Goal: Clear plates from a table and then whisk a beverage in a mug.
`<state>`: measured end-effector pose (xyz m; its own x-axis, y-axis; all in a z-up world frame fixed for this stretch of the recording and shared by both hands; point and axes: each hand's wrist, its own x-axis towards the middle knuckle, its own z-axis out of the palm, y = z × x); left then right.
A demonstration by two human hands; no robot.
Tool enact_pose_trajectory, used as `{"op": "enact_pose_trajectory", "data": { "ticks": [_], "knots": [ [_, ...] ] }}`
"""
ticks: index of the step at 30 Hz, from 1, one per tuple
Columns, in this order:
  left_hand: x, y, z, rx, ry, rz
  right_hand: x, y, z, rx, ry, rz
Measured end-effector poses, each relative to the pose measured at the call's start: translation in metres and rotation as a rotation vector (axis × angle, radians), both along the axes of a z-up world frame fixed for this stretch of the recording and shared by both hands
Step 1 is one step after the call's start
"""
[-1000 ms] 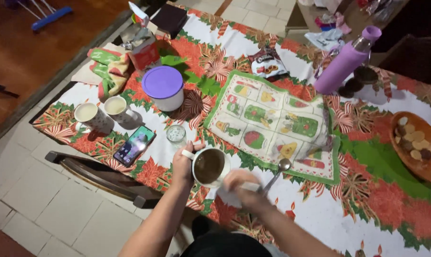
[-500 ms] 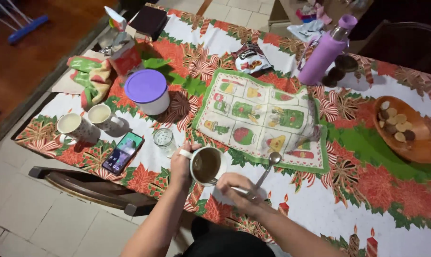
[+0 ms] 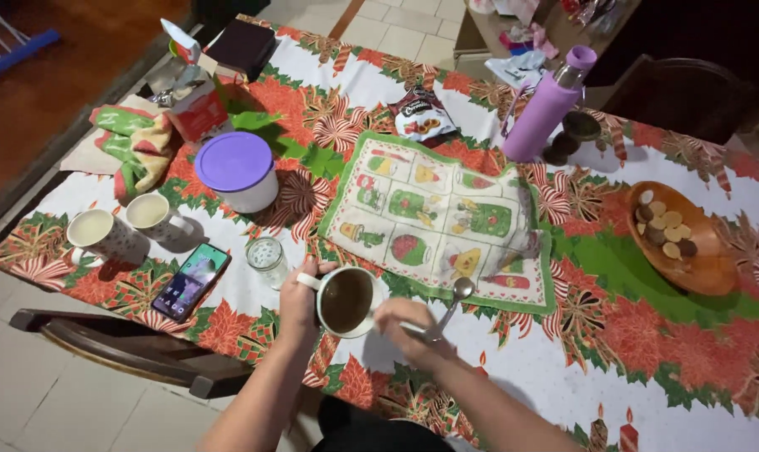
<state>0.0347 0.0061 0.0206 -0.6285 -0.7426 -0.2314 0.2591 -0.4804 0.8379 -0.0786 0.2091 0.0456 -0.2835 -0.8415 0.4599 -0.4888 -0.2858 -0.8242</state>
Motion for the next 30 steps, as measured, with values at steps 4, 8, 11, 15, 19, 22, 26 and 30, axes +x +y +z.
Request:
{"op": "enact_pose_trajectory", "data": {
  "ticks": [4, 8, 11, 15, 19, 22, 26, 30],
  "knots": [
    [-0.002, -0.008, -0.005, 0.119, 0.020, 0.014, 0.008, 0.004, 0.037, -0.106, -0.338, 0.236],
    [0.003, 0.000, 0.006, 0.057, 0.031, -0.009, 0.013, 0.004, 0.029, 0.004, -0.111, -0.034],
    [-0.001, -0.001, 0.006, 0.055, 0.037, 0.017, 0.010, 0.004, 0.024, -0.134, -0.104, 0.190],
    [-0.007, -0.002, 0.001, 0.061, 0.021, 0.027, -0.009, -0.007, 0.010, -0.029, 0.082, 0.060],
    [-0.003, -0.003, 0.003, -0.029, -0.044, -0.023, 0.007, -0.005, 0.007, 0.008, -0.012, 0.221],
    [-0.001, 0.000, -0.018, 0.137, 0.006, 0.052, 0.002, 0.002, -0.001, -0.080, -0.417, 0.130],
    [0.000, 0.000, -0.013, 0.039, 0.007, 0.012, 0.017, 0.005, 0.038, -0.117, 0.142, 0.163],
    [0.003, -0.002, -0.013, 0.078, -0.018, 0.036, -0.002, -0.011, -0.003, -0.256, 0.031, 0.016]
  ]
}}
